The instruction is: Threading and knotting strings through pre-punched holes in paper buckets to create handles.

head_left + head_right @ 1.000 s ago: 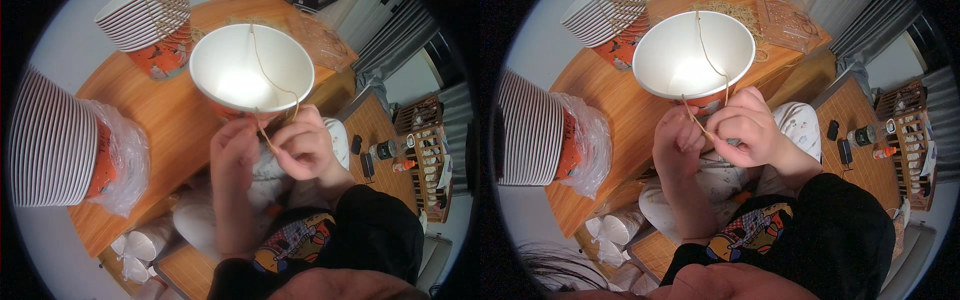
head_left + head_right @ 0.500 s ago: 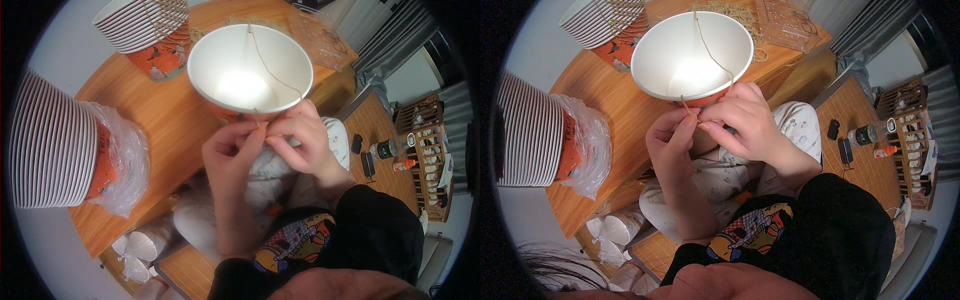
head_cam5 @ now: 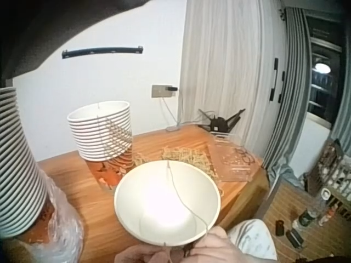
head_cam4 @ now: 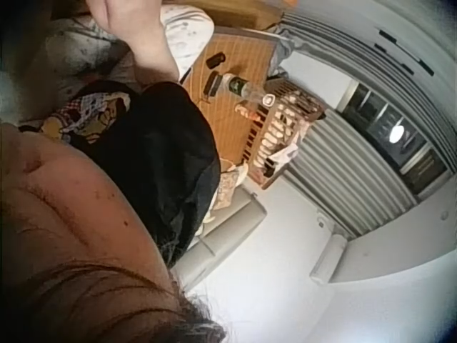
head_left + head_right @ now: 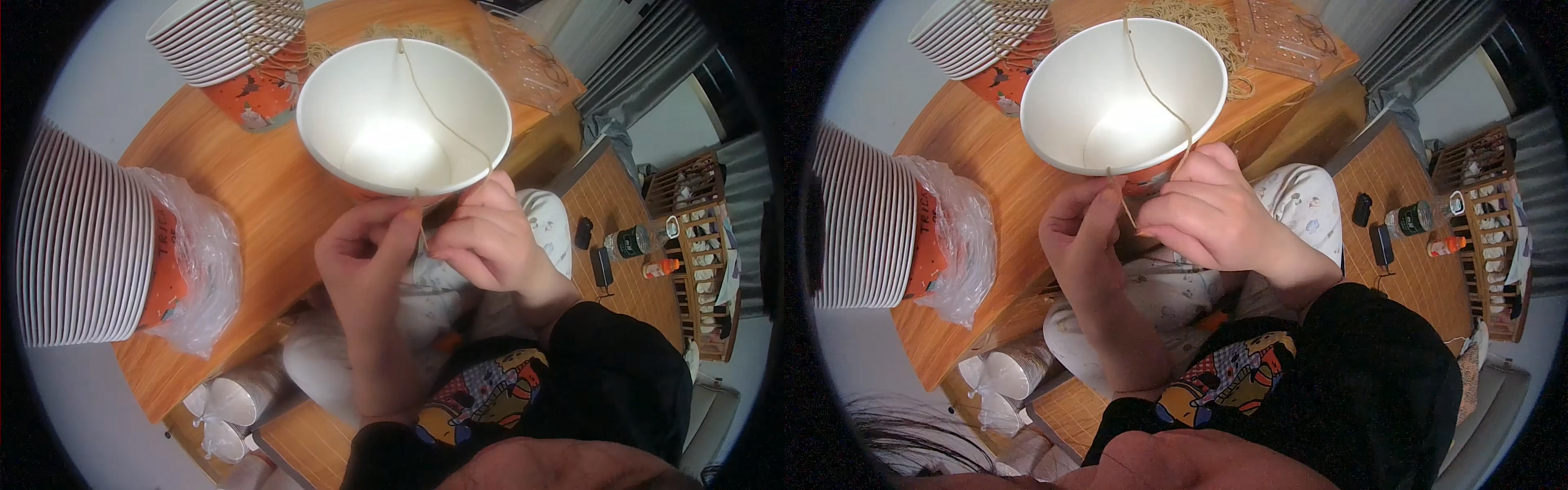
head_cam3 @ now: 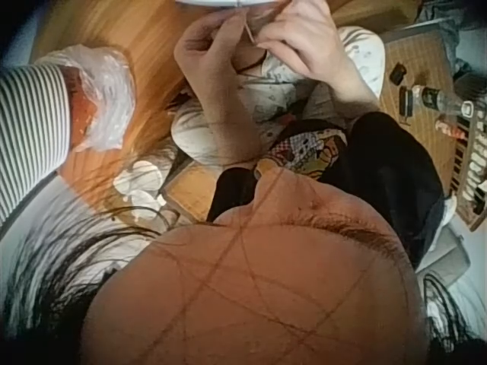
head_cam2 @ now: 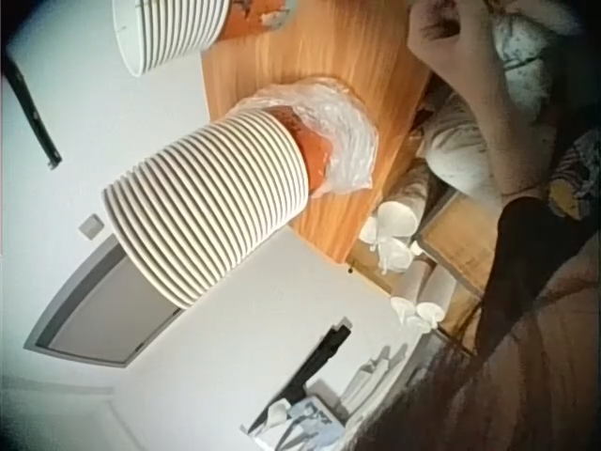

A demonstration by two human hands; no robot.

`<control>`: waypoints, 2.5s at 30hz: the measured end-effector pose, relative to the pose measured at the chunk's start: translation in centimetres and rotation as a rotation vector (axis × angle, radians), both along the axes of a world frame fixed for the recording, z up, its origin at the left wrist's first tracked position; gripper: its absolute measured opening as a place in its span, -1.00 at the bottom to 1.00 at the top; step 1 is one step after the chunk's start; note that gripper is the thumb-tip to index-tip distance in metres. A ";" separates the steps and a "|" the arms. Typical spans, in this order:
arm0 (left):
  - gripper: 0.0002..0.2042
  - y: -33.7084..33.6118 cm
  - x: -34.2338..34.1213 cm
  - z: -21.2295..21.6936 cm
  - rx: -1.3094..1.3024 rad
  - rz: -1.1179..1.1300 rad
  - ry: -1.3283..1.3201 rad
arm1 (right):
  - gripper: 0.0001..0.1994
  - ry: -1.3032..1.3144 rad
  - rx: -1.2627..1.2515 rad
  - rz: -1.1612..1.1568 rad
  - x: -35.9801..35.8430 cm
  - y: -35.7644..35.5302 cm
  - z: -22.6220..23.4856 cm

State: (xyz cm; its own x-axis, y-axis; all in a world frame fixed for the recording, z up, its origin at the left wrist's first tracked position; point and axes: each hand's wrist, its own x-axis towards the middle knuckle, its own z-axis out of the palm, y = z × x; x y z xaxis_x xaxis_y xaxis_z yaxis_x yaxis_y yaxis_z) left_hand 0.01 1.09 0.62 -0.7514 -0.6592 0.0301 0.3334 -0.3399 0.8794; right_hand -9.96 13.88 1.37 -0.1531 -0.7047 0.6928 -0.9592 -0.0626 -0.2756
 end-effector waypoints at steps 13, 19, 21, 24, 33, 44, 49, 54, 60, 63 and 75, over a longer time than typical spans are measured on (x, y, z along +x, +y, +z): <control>-0.92 0.9 -0.5 -0.8 -0.195 0.152 -0.040 | -0.85 -0.008 -0.005 0.004 -0.1 0.2 -1.0; -0.87 0.5 -0.7 -0.1 -0.319 0.216 -0.040 | -0.85 -0.008 -0.010 0.019 -0.2 -0.2 0.2; -0.87 0.3 -0.7 -0.5 -0.386 0.242 0.003 | -0.86 0.006 0.026 -0.023 -0.4 -0.1 0.3; -0.82 -0.1 -0.4 -1.5 -0.539 0.392 0.124 | -0.86 0.014 0.060 -0.041 -0.7 0.2 1.5; -0.49 -1.1 -1.3 -0.1 -1.277 0.691 -0.073 | -0.85 -0.004 0.225 0.044 -1.5 1.8 4.4; -0.74 -2.6 0.2 3.1 -1.479 0.408 -0.301 | -0.83 -0.129 -0.193 -0.064 -8.3 4.5 2.5; -0.72 -4.0 0.7 4.9 -1.544 0.206 -0.422 | -0.82 -0.106 -0.216 -0.070 -11.8 2.8 0.1; -0.74 -4.8 0.3 6.3 -1.631 0.103 -0.477 | -0.80 -0.130 -0.167 -0.053 -13.0 1.5 -1.0; -0.83 -7.7 0.8 6.9 -1.835 -0.089 -0.455 | -0.79 -0.178 -0.154 0.050 -13.6 0.3 -2.1; -0.88 -7.7 0.6 7.4 -1.718 -0.145 -0.410 | -0.79 -0.194 -0.166 0.074 -13.8 -0.2 -2.6; -0.83 -6.3 -3.4 25.3 -1.912 0.070 -0.360 | -0.83 -0.306 -0.186 0.075 -14.1 -0.7 -3.4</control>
